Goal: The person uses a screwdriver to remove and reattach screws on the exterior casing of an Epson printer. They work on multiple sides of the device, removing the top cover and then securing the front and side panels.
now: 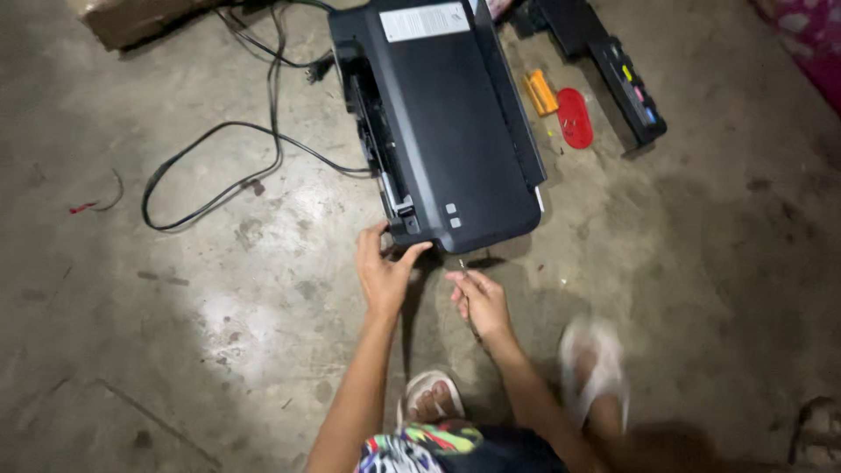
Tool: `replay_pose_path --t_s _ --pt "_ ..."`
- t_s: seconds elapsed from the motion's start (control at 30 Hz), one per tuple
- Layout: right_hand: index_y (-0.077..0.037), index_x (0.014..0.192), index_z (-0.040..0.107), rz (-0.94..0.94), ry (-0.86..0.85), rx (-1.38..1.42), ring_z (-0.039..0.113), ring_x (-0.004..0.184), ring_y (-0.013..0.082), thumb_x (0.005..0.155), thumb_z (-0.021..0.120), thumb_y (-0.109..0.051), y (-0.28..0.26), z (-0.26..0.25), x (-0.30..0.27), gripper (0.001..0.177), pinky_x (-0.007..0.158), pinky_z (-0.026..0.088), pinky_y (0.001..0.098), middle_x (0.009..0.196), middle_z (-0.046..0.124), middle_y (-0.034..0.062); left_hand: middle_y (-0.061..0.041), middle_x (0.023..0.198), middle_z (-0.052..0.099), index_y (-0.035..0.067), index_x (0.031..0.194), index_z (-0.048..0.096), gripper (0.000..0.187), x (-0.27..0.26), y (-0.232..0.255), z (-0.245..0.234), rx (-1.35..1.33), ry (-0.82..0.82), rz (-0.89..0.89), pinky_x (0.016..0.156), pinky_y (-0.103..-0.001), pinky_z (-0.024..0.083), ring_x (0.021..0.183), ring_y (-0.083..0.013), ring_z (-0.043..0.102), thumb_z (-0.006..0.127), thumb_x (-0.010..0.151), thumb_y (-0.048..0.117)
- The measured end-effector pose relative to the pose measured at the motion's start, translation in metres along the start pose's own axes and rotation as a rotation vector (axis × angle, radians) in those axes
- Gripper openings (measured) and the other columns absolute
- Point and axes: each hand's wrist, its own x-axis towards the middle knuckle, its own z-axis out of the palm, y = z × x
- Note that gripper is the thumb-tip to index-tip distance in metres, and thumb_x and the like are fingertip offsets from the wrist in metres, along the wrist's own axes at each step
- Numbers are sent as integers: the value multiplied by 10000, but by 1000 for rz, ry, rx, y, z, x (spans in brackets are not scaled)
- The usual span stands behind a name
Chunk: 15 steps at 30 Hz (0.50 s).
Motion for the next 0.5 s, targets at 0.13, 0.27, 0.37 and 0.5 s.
replay_pose_path --t_s 0.13,0.27,0.37,0.5 --pt "-11 1067 742 -30 12 4 448 459 57 1057 568 -330 5 5 5 364 407 335 221 719 607 14 -151 1033 667 6 1149 660 636 -12 6 9 24 64 -16 817 -418 552 943 -334 668 971 667 283" --pt "-60 1015 698 11 33 -67 451 387 74 1026 500 -439 5 -4 31 428 360 358 240 668 609 9 -166 1019 649 4 1121 647 653 -25 17 36 4 124 -37 819 -428 551 940 -348 665 969 635 298" --pt "-23 976 685 -44 79 -129 457 401 75 1021 571 -441 6 -27 55 435 365 364 252 671 607 6 -166 1008 639 12 1080 636 668 -35 24 62 36 98 -105 804 -445 542 931 -369 654 990 615 335" --pt "-79 985 724 -16 122 -168 427 393 71 984 620 -442 -1 -71 74 377 364 315 250 591 515 -20 -147 985 639 41 1006 622 667 -41 35 96 97 31 -220 779 -456 535 919 -371 664 981 572 398"
